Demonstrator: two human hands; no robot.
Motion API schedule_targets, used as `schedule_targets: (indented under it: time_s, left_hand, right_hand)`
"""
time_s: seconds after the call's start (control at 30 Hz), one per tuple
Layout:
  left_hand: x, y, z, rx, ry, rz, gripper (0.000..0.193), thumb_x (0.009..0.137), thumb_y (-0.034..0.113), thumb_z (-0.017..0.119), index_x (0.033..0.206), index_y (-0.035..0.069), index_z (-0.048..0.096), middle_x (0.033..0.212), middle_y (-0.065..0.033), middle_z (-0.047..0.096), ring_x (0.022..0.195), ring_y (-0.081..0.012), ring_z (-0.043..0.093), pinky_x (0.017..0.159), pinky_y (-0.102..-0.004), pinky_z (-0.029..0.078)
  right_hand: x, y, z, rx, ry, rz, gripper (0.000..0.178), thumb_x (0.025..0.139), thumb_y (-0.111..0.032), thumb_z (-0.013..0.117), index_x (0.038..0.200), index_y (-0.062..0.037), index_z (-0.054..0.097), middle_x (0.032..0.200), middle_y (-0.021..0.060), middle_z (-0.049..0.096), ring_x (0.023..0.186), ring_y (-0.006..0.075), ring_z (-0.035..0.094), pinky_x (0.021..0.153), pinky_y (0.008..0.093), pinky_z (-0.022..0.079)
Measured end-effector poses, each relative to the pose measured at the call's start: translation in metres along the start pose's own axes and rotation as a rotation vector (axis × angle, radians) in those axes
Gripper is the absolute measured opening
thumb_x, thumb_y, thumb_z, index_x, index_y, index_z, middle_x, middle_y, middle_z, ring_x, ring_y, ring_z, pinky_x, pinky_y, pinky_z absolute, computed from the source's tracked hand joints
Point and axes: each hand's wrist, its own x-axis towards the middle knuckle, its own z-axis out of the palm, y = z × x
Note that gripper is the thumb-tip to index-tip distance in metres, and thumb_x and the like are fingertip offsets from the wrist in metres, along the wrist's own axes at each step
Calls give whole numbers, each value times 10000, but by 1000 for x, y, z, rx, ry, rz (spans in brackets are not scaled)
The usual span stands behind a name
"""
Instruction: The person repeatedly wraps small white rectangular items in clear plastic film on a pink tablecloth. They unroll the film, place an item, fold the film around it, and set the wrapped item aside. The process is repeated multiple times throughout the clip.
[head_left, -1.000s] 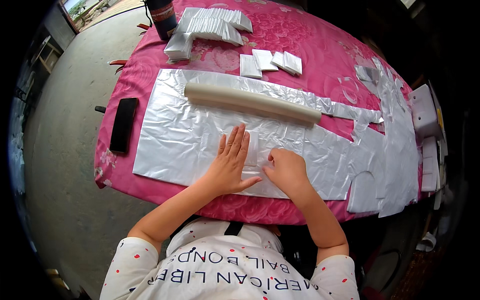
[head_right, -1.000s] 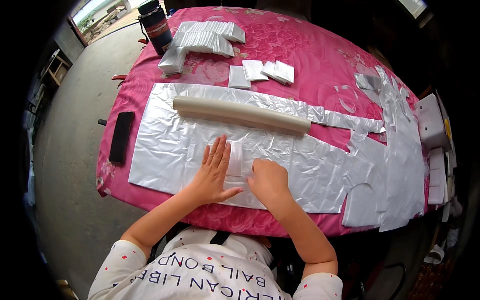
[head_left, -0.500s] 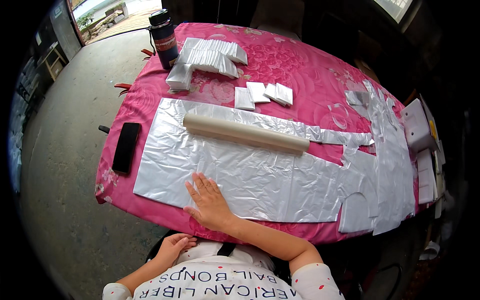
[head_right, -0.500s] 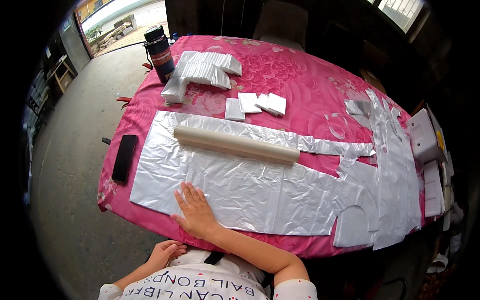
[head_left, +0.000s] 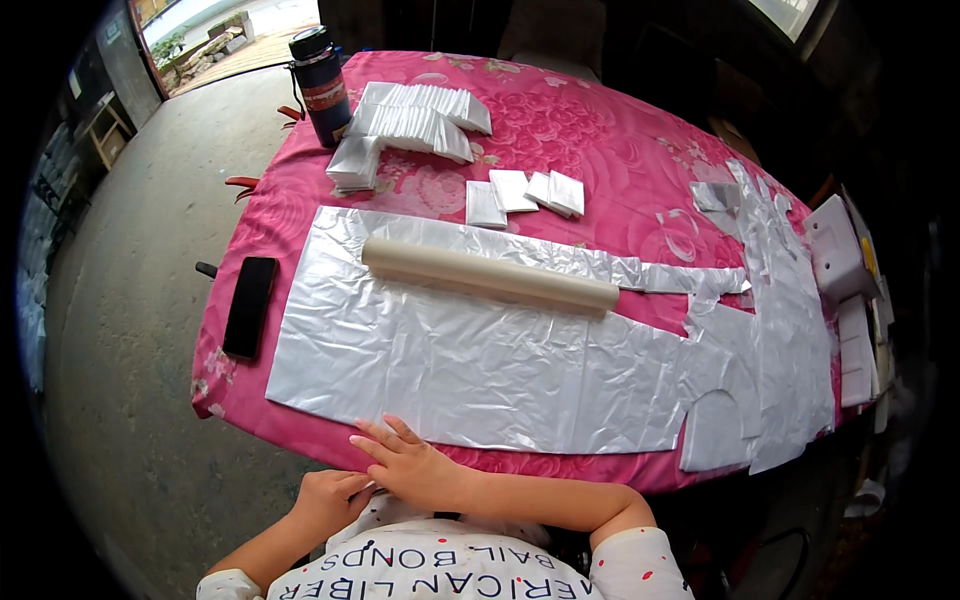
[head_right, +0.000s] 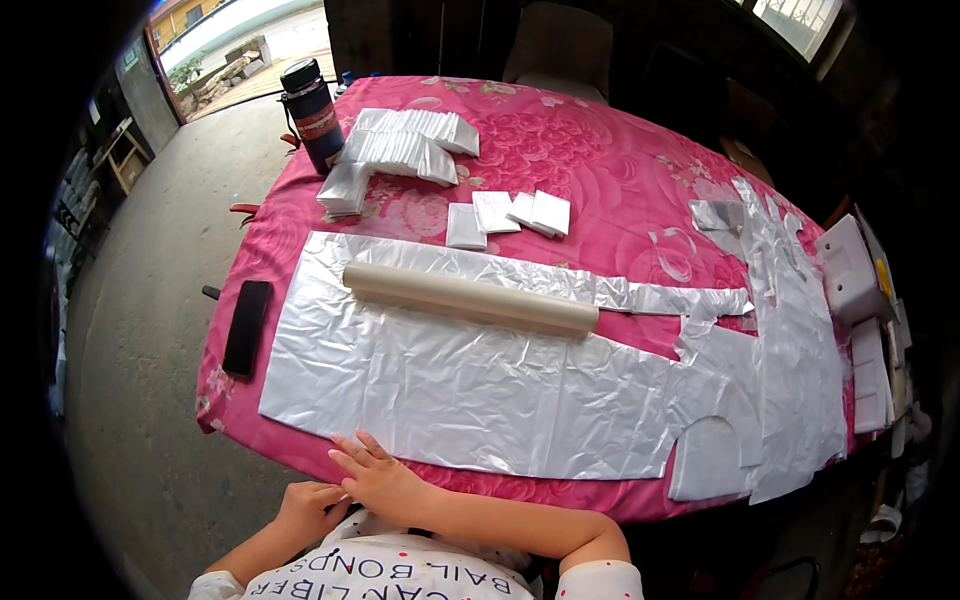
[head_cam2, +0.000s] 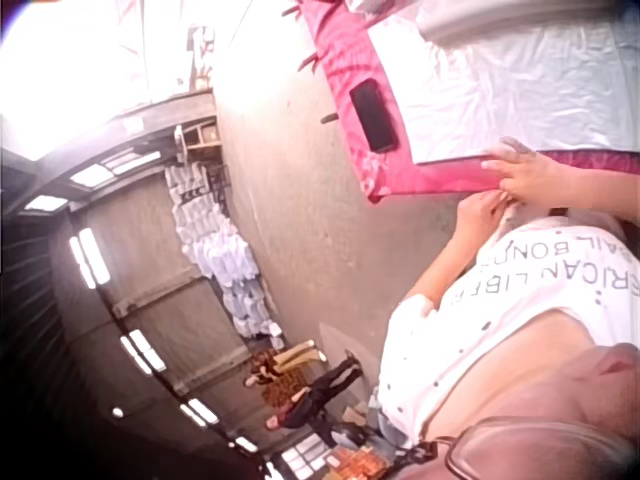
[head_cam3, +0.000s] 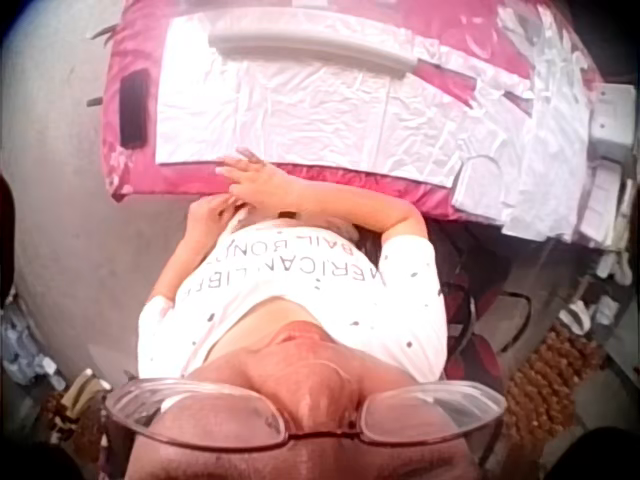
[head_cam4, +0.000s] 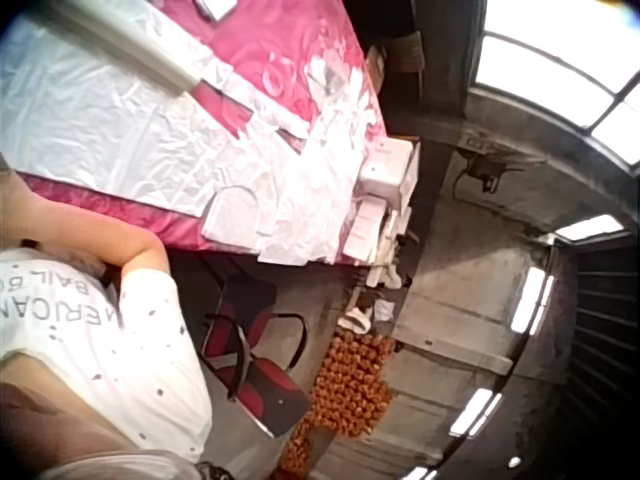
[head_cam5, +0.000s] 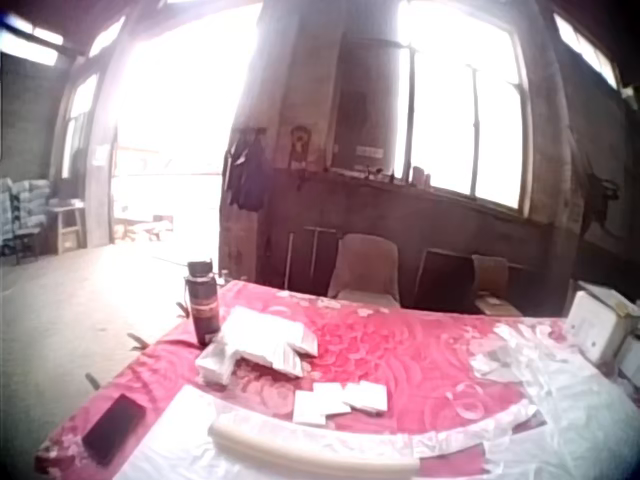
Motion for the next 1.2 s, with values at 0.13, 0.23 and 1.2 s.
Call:
schedule_targets:
  time_s: [0.13,0.23,1.2]
  left_hand:
    - [24,16,-13,38,157,91,316,671,169,733,952,58,641,912,-101,657,757,-246,645,643,-330,525]
    - [30,12,-14,62,197,87,419,671,198,743,1039,52,607,1036,-103,634,846,-253,635,694,-334,525]
    - [128,73,55,-38,-33,439,649,760,295,668,1292,36,399,1382,-219,297,1236,-374,347,988,-463,327]
  right_hand:
    - [-12,42,-47,158,132,2,126,729,-92,662,751,-55,544,1128,85,542,1210,299,406,997,452,327]
    - [-11,93,-111,181,470,260,116,755,-113,670,814,-36,607,970,99,595,1079,305,496,898,387,398]
    - [-145,54,-136,-97,178,1014,451,804,-332,636,1091,14,598,1030,137,561,944,289,507,819,375,428]
